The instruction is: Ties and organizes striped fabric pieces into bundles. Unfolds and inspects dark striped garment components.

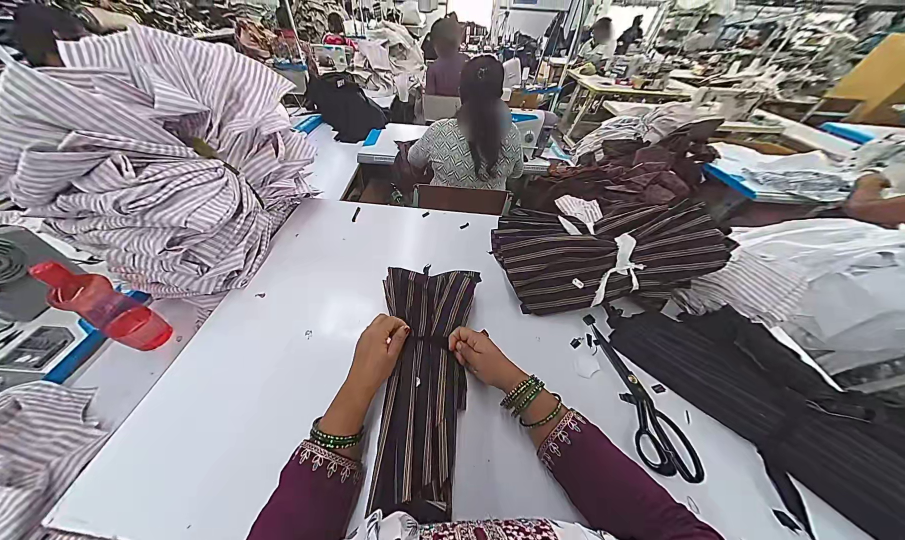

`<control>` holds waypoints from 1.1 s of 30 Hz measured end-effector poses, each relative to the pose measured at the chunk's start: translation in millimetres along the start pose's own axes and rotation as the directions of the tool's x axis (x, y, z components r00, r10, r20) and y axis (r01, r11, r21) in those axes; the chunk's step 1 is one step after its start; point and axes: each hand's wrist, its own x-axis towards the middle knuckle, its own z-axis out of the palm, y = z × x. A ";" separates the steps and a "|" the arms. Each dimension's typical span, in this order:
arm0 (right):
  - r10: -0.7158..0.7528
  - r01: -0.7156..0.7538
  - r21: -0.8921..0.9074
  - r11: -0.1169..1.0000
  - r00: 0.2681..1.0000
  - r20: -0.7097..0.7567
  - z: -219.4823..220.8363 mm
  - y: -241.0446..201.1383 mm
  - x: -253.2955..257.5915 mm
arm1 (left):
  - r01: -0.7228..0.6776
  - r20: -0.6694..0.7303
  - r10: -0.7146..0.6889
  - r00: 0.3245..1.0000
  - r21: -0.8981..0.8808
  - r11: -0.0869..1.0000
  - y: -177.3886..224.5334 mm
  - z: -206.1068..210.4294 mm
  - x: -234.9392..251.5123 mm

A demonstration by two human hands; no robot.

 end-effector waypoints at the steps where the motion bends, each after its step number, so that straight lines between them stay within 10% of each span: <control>1: -0.003 0.003 -0.002 1.000 1.000 0.012 1.7 -1.3 -0.7 | -0.112 -0.039 0.110 0.993 -0.034 0.993 -1.8 4.9 -1.0; 7: 0.001 -0.002 0.015 1.000 0.998 0.064 9.8 -8.8 -10.7 | -0.091 0.116 0.145 0.983 -0.384 0.919 5.1 14.2 -4.7; 13: -0.300 0.329 0.219 0.919 0.941 -0.155 16.2 -42.1 -9.2 | -0.026 0.317 0.089 0.944 -0.195 0.980 14.2 2.3 -2.5; 19: -0.458 0.458 -0.046 0.888 0.870 -0.181 39.3 -65.0 8.1 | -0.316 0.285 0.362 0.887 -0.195 0.928 7.9 4.5 -4.6; 27: -0.063 0.049 -0.306 0.951 0.997 -0.035 30.3 -62.5 6.9 | -0.066 0.099 0.095 0.991 -0.268 0.961 12.5 6.9 -6.7; 33: -0.022 -0.007 -0.447 0.894 0.998 -0.058 22.9 -77.6 -13.2 | 0.240 0.212 -0.130 0.969 -0.665 0.707 15.9 4.4 -4.0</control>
